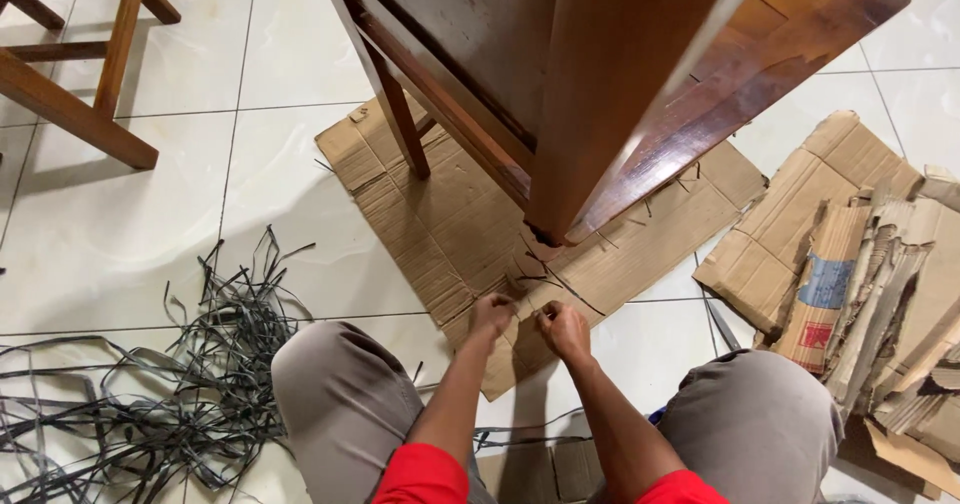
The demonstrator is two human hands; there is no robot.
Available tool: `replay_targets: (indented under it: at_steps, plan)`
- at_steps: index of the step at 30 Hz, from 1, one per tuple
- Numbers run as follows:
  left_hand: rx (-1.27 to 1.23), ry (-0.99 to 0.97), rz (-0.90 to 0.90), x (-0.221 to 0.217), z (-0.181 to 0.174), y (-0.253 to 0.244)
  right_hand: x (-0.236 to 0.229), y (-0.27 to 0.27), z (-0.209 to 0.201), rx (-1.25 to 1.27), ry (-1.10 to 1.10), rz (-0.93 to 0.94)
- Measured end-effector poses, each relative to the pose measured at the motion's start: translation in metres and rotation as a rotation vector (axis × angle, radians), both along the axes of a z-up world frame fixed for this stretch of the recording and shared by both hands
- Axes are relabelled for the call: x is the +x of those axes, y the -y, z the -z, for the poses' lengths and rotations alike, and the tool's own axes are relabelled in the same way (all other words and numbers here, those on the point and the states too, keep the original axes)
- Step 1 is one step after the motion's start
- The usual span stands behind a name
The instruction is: Wrapping a wooden chair leg with cardboard and securing it with plastic ties
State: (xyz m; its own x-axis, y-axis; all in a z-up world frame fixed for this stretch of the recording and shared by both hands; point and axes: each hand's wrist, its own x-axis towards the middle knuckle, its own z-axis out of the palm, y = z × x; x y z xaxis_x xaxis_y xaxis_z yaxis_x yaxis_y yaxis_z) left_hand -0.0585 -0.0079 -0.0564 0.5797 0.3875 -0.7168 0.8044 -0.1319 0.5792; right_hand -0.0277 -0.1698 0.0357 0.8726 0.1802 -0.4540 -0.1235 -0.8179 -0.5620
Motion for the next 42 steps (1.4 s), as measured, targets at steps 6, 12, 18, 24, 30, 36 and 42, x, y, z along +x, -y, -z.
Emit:
replay_targets:
  at_steps: [6, 12, 18, 24, 30, 36, 42]
  plan:
    - [-0.392, 0.243, -0.394, -0.002, 0.000, 0.011, -0.020, -0.018, -0.024, 0.132, -0.062, -0.033]
    - [-0.088, 0.147, -0.138, -0.006, -0.010, 0.005, 0.006, -0.013, 0.027, -0.089, -0.076, -0.029]
    - [-0.099, 0.164, -0.110, -0.014, -0.031, 0.002, 0.008, -0.028, 0.008, 0.056, -0.063, 0.121]
    - [-0.020, 0.156, -0.083, -0.015, -0.023, 0.006, 0.009, -0.037, -0.003, 0.063, -0.035, 0.142]
    - [0.048, 0.044, -0.082, -0.018, 0.000, 0.007, 0.001, -0.040, -0.041, 0.158, 0.197, 0.041]
    - [0.082, 0.101, -0.112, -0.014, -0.065, -0.001, 0.006, -0.034, -0.018, 0.071, 0.439, -0.195]
    - [-0.057, 0.231, -0.353, -0.004, -0.100, -0.004, 0.003, -0.037, -0.022, 0.020, 0.447, -0.188]
